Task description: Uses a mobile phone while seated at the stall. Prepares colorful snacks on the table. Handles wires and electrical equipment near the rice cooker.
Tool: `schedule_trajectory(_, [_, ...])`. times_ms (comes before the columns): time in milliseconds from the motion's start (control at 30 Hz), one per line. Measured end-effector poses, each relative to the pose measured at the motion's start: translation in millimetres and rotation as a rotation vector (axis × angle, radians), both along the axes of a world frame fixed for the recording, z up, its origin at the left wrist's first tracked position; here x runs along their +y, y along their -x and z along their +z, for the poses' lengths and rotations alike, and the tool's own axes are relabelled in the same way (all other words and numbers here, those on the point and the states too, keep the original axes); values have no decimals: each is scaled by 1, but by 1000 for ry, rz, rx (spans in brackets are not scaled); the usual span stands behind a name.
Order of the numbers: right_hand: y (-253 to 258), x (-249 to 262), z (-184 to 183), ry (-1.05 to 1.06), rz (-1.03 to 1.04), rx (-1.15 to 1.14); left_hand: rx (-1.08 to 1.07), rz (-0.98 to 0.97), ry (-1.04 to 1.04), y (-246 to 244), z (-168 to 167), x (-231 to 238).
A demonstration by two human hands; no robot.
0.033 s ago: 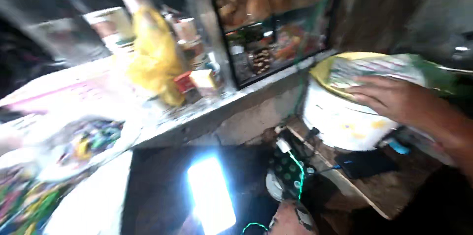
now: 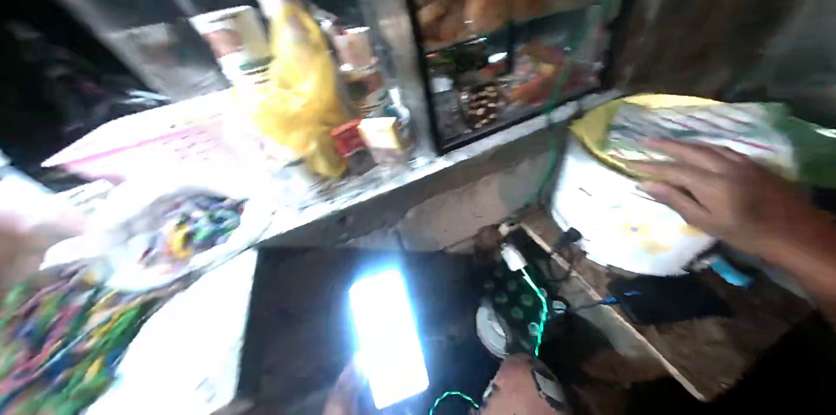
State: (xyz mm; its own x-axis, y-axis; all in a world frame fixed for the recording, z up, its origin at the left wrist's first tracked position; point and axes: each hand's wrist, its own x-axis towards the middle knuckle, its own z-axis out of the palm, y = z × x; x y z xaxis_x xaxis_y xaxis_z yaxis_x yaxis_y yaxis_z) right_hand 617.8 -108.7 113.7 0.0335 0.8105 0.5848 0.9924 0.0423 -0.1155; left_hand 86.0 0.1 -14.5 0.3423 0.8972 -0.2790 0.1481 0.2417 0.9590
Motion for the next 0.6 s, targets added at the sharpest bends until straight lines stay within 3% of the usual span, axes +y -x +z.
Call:
schedule_trajectory(67, [79,7,-15,23,171,296,-78,-58,3,-20,28,-6])
schedule_trajectory(167, [176,25,-47,403,505,781,-221,-225,-82,-34,55,-4])
schedule_trajectory(233, [217,40,-49,588,584,1040,-320,-252,-123,-43,79,-5])
schedule_trajectory(333, [255,57,-42,529,691,1400,-422,-232,-225,-46,111,-8])
schedule_trajectory(467, [280,78,-14,468,820,1509,-355,-201,-222,-32,154,-8])
schedule_trajectory(533, [288,87,-1,457,748,1488,-160,-228,-205,-17,178,-6])
schedule_trajectory(600, [289,99,11,435,668,1462,183,-338,-310,5,204,2])
